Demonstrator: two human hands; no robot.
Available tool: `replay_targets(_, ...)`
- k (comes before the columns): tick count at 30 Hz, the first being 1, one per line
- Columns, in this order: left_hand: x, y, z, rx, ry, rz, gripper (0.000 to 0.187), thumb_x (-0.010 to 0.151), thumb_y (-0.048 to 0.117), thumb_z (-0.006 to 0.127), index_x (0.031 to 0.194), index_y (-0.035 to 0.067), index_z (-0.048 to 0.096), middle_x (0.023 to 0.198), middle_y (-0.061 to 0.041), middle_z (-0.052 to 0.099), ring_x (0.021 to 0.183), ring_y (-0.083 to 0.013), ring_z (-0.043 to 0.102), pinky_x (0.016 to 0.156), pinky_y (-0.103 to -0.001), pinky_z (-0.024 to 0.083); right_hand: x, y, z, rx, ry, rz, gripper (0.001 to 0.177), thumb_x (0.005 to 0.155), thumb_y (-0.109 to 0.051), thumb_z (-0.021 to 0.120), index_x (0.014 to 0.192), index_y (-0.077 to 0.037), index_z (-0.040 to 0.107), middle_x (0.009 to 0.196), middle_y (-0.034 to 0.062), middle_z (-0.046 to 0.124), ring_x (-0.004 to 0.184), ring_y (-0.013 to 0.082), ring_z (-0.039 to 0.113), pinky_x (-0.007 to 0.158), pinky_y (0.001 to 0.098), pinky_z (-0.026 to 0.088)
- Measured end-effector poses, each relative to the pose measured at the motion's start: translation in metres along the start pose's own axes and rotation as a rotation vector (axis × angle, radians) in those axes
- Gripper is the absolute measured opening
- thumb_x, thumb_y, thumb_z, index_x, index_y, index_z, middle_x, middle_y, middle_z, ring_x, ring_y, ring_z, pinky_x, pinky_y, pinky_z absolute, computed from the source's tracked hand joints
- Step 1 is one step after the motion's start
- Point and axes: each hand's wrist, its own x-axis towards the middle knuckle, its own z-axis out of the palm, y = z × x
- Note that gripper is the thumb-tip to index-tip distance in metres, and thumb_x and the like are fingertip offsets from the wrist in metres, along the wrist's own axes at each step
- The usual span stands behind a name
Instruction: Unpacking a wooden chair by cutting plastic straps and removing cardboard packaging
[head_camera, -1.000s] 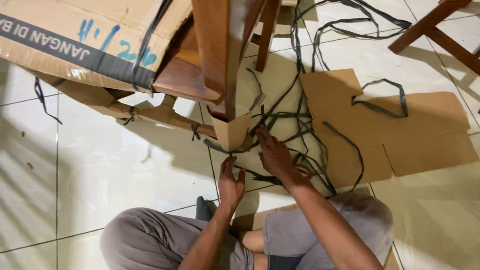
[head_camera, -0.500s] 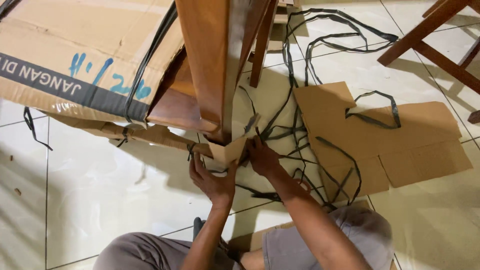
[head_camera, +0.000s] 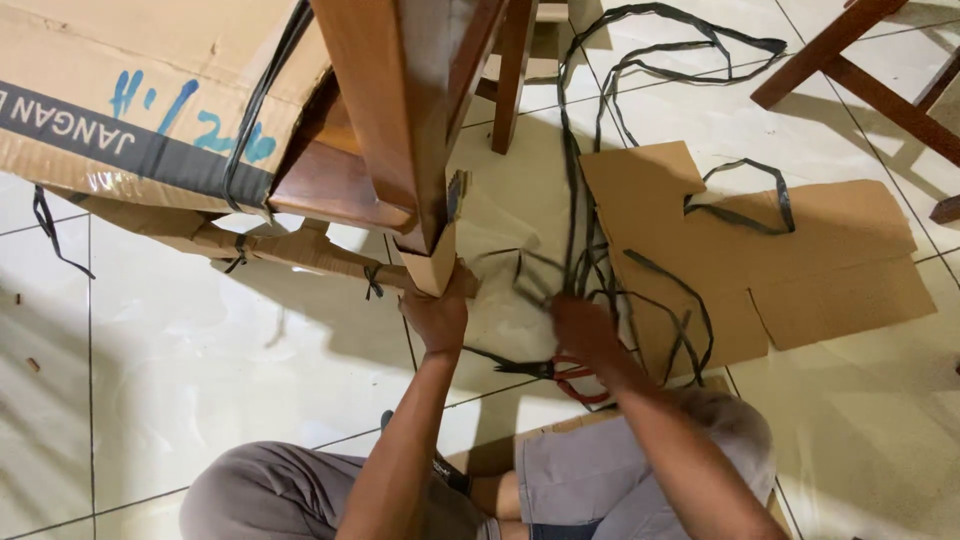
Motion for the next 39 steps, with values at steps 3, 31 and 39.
replay_targets(3,0.0,-0.008,-0.003,-0.024,-0.019,-0.031,0.036,0.07,0.015,0.092,0.103,0.016,0.076,0.091,-0.013,0.078,0.098,-0.0349,0.074,0.084,-0.042,0.054,0.009,0.045,-0.014,0.115,0.059,0.105,0.022,0.101,-0.022,0.051,0.105,-0.006,0.065,0.081,0.0161,0.063,0.073,0.0366,0.069,0.059,0.0456,0.054)
replay_targets(31,0.01,0.04,-0.041,0.008,-0.319,-0.038,0.052,0.073,0.017,0.09,0.119,0.006,0.067,0.109,-0.021,0.075,0.109,-0.047,0.068,0.096,-0.065,0.049,-0.045,0.02,-0.143,1.627,0.628,0.771,0.029,0.108,-0.025,0.064,0.08,-0.019,0.061,0.061,-0.0055,0.044,0.05,0.0074,0.042,0.048,0.0212,0.035)
replay_targets(39,0.002,0.075,-0.04,0.189,-0.257,0.011,0.106,0.064,0.02,0.088,0.155,0.002,0.036,0.148,-0.03,0.046,0.138,-0.0533,0.041,0.117,-0.069,0.031,-0.064,0.037,-0.119,2.163,0.604,0.569,0.03,0.11,-0.039,0.051,0.09,-0.02,0.062,0.073,-0.0056,0.046,0.06,0.0099,0.043,0.056,0.0247,0.036)
